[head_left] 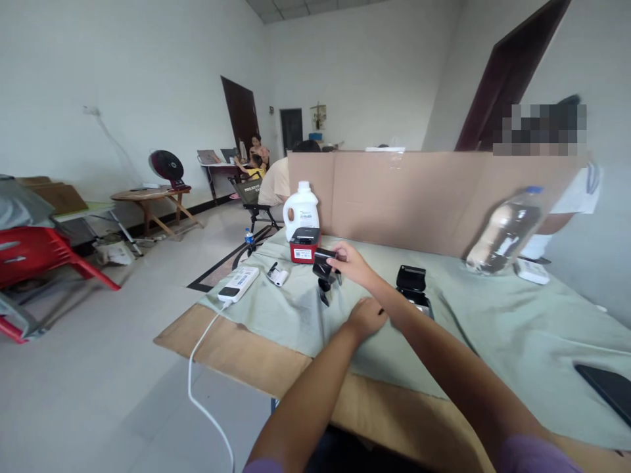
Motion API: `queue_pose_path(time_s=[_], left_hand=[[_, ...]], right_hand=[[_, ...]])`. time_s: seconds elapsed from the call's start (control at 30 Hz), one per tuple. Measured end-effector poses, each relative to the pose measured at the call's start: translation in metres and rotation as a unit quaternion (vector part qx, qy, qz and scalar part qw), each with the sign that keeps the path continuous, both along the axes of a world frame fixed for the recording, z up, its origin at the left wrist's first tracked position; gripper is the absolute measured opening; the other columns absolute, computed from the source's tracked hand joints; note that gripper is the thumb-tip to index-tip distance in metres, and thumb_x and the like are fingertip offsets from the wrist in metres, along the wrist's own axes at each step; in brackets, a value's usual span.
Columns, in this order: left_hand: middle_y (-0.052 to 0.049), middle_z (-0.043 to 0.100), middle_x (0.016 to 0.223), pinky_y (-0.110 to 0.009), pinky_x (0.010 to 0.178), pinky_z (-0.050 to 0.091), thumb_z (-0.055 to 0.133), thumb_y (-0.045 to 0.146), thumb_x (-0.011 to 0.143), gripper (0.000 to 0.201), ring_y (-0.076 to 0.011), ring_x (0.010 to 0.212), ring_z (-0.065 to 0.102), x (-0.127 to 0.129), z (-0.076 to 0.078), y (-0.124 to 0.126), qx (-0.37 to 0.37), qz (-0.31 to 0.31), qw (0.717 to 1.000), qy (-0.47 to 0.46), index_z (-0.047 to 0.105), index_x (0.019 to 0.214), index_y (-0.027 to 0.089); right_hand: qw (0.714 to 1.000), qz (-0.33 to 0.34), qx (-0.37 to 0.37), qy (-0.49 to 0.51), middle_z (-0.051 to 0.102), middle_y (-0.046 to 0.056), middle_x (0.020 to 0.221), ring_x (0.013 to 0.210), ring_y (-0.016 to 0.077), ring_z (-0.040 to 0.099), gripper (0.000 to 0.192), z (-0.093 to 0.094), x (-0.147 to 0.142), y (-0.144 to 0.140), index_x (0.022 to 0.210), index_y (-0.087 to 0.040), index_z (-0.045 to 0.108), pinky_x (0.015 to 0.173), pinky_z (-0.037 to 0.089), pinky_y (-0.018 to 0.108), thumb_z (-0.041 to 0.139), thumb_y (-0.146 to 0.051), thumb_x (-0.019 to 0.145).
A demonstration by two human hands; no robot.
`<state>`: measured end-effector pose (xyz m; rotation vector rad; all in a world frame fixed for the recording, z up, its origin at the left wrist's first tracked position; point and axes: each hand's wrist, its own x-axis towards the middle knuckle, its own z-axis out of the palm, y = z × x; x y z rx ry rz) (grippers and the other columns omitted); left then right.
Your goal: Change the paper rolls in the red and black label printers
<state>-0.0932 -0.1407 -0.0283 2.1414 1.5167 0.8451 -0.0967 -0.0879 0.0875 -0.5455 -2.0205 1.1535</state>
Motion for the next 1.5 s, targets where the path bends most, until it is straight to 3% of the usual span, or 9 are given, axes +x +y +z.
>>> queue_pose_path(time_s=[0.13, 0.4, 0.5, 0.63, 0.77, 0.87, 1.0, 1.3, 1.5], left_hand=[[-0.006, 0.066, 0.136, -0.033, 0.115, 0.043, 0.048, 0.014, 0.09, 0.044, -0.0197, 0.127, 0.061, -0.002, 0.001, 0.002, 0.06, -0.004, 0.998, -0.031, 0.066, 0.13, 0.019], [-0.009, 0.069, 0.129, -0.042, 0.111, 0.046, 0.058, 0.038, 0.094, 0.039, -0.0268, 0.126, 0.061, -0.001, 0.009, -0.004, 0.182, 0.152, 0.971, -0.038, 0.067, 0.128, 0.022], [-0.013, 0.07, 0.123, -0.044, 0.107, 0.048, 0.063, 0.034, 0.089, 0.036, -0.0292, 0.121, 0.062, 0.004, 0.017, -0.012, 0.261, 0.134, 0.956, 0.002, 0.068, 0.121, 0.019], [-0.011, 0.067, 0.129, -0.039, 0.1, 0.049, 0.062, 0.019, 0.086, 0.038, -0.0246, 0.118, 0.062, 0.017, 0.022, -0.019, 0.298, 0.055, 0.952, 0.043, 0.063, 0.124, 0.02], [-0.006, 0.07, 0.123, -0.036, 0.093, 0.048, 0.058, 0.013, 0.087, 0.011, -0.0208, 0.112, 0.063, 0.03, 0.019, -0.023, 0.288, 0.04, 0.955, 0.052, 0.064, 0.091, 0.022], [-0.005, 0.073, 0.114, -0.036, 0.089, 0.047, 0.06, 0.016, 0.089, 0.016, -0.02, 0.103, 0.066, 0.038, 0.016, -0.026, 0.259, 0.043, 0.963, 0.057, 0.054, 0.075, 0.022], [-0.003, 0.075, 0.105, -0.035, 0.087, 0.047, 0.06, 0.022, 0.092, 0.009, -0.0189, 0.097, 0.067, 0.044, 0.013, -0.028, 0.236, 0.034, 0.969, 0.073, 0.056, 0.084, 0.023], [-0.005, 0.073, 0.115, -0.036, 0.089, 0.047, 0.054, 0.028, 0.098, 0.023, -0.021, 0.107, 0.065, 0.043, 0.012, -0.026, 0.263, 0.005, 0.958, 0.117, 0.066, 0.117, 0.023], [-0.004, 0.072, 0.12, -0.036, 0.089, 0.047, 0.051, 0.026, 0.1, 0.026, -0.0197, 0.109, 0.064, 0.043, 0.011, -0.024, 0.264, -0.001, 0.957, 0.12, 0.071, 0.116, 0.026]], right_hand=[[0.994, -0.027, -0.092, 0.052, 0.063, -0.004, 0.068, 0.059, 0.012, 0.058, 0.043, 0.014, 0.075, -0.005, 0.093, -0.022, 0.048, 0.056, 0.039, 0.023, 0.074, -0.051, 0.073], [0.979, -0.175, -0.104, -0.027, 0.056, -0.007, 0.055, 0.052, 0.012, 0.052, 0.043, 0.001, 0.173, 0.013, 0.098, -0.023, 0.049, 0.052, 0.034, 0.022, 0.066, -0.058, 0.079], [0.968, -0.22, -0.091, -0.084, 0.054, -0.007, 0.053, 0.05, 0.0117, 0.051, 0.031, -0.011, 0.196, 0.029, 0.097, -0.022, 0.05, 0.052, 0.035, 0.022, 0.065, -0.047, 0.086], [0.963, -0.173, -0.088, -0.186, 0.054, -0.007, 0.055, 0.05, 0.0109, 0.051, 0.012, -0.022, 0.22, 0.044, 0.096, -0.019, 0.052, 0.054, 0.04, 0.021, 0.061, -0.023, 0.089], [0.943, -0.149, -0.046, -0.293, 0.061, -0.004, 0.063, 0.055, 0.0126, 0.057, 0.016, -0.025, 0.23, 0.05, 0.106, -0.016, 0.056, 0.056, 0.043, 0.021, 0.059, -0.018, 0.09], [0.907, -0.188, 0.039, -0.375, 0.072, 0.004, 0.084, 0.073, 0.0157, 0.065, 0.019, -0.026, 0.229, 0.05, 0.109, -0.016, 0.061, 0.063, 0.045, 0.021, 0.061, -0.02, 0.09], [0.879, -0.217, 0.085, -0.416, 0.074, 0.01, 0.108, 0.097, 0.0212, 0.066, 0.019, -0.03, 0.223, 0.048, 0.106, -0.016, 0.068, 0.076, 0.046, 0.023, 0.066, -0.018, 0.087], [0.868, -0.229, 0.065, -0.435, 0.077, 0.014, 0.103, 0.097, 0.0236, 0.069, 0.02, -0.029, 0.218, 0.044, 0.1, -0.013, 0.076, 0.08, 0.048, 0.026, 0.059, -0.021, 0.093], [0.865, -0.255, 0.052, -0.428, 0.076, 0.016, 0.107, 0.102, 0.0254, 0.07, 0.021, -0.03, 0.215, 0.044, 0.104, -0.013, 0.077, 0.086, 0.049, 0.027, 0.063, -0.024, 0.091]])
